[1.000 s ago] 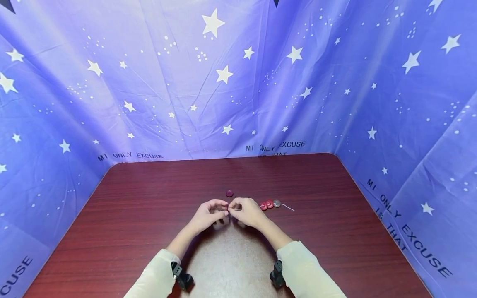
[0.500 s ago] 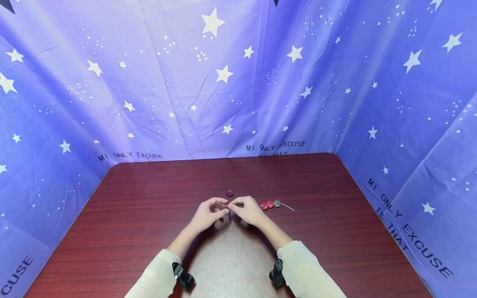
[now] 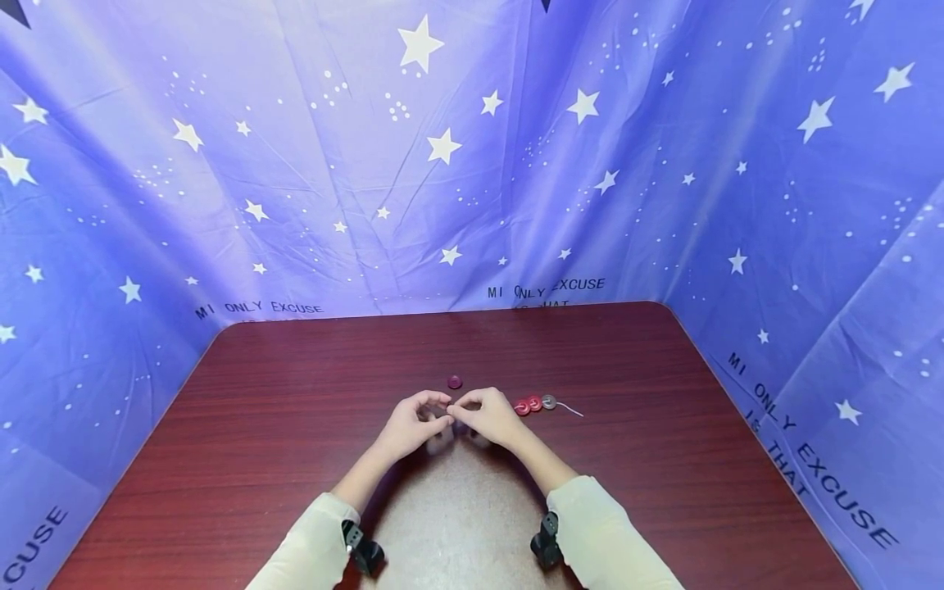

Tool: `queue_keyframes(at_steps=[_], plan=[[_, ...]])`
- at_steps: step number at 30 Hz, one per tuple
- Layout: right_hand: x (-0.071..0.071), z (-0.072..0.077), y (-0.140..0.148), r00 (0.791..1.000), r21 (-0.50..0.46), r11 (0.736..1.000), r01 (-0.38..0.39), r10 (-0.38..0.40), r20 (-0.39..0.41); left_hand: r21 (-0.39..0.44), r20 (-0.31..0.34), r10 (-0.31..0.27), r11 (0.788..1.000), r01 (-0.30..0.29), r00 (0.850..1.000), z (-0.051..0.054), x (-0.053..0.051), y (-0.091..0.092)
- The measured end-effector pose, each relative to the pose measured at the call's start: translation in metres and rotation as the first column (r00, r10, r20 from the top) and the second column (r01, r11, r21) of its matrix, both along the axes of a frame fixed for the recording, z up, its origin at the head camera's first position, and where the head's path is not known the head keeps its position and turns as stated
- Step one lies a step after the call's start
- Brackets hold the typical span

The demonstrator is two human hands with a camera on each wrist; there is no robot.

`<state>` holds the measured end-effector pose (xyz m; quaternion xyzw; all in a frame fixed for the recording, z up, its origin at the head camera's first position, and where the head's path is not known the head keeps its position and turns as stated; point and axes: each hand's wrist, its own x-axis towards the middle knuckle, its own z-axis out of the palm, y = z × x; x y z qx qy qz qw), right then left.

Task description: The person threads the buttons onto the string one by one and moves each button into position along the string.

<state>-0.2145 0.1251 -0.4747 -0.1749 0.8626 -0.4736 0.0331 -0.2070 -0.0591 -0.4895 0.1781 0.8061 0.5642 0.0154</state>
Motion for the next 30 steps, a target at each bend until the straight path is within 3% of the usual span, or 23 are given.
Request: queue_keyframes(at_steps=[13,20,30], plan=[[0.0007,0.0017,0.0017,0.999,-0.079,0.997,0.021,-0.017,0.050,-0.008,0.003,0.066,0.998,-0.066,0.998,0.0014,-0.0011,0.0002],[0.0013,-0.0023,0.0023,1.000,-0.099,0.995,-0.001,-0.001,-0.012,-0.041,-0.033,0.092,0.995,-0.094,0.995,-0.0006,-0.0014,0.0022],[0.0042,0.0020,-0.0002,0.998,0.051,0.999,0.002,0.001,-0.059,-0.064,-0.066,0.111,0.991,-0.115,0.992,-0.0002,-0.0011,0.0026]])
